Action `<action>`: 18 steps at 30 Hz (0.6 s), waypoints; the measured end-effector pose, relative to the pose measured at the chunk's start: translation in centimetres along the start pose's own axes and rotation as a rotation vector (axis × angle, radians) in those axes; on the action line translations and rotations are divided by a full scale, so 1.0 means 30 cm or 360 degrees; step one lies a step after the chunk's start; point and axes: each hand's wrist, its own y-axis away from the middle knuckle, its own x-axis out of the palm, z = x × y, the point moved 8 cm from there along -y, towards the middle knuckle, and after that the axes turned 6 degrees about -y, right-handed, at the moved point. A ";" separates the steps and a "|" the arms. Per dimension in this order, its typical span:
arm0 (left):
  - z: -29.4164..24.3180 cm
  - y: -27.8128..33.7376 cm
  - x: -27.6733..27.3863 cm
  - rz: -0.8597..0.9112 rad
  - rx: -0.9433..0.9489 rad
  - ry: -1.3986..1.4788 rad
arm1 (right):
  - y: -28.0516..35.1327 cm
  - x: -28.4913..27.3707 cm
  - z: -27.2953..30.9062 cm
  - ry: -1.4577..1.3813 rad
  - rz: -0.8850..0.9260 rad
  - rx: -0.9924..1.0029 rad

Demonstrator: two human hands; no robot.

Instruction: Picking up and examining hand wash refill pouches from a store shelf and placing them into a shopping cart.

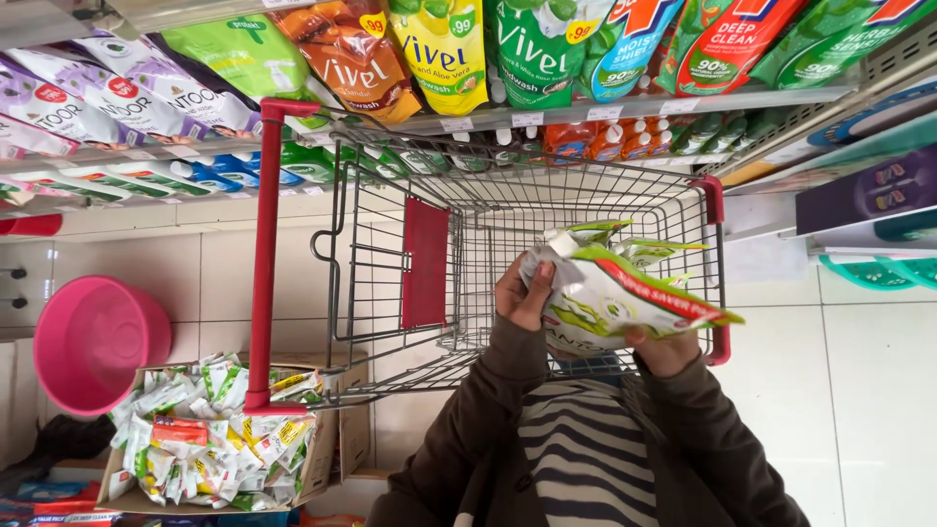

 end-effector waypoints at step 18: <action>-0.419 0.001 0.137 0.0437 0.0461 -0.0543 | -0.014 -0.093 0.170 -0.0024 -0.0420 0.0070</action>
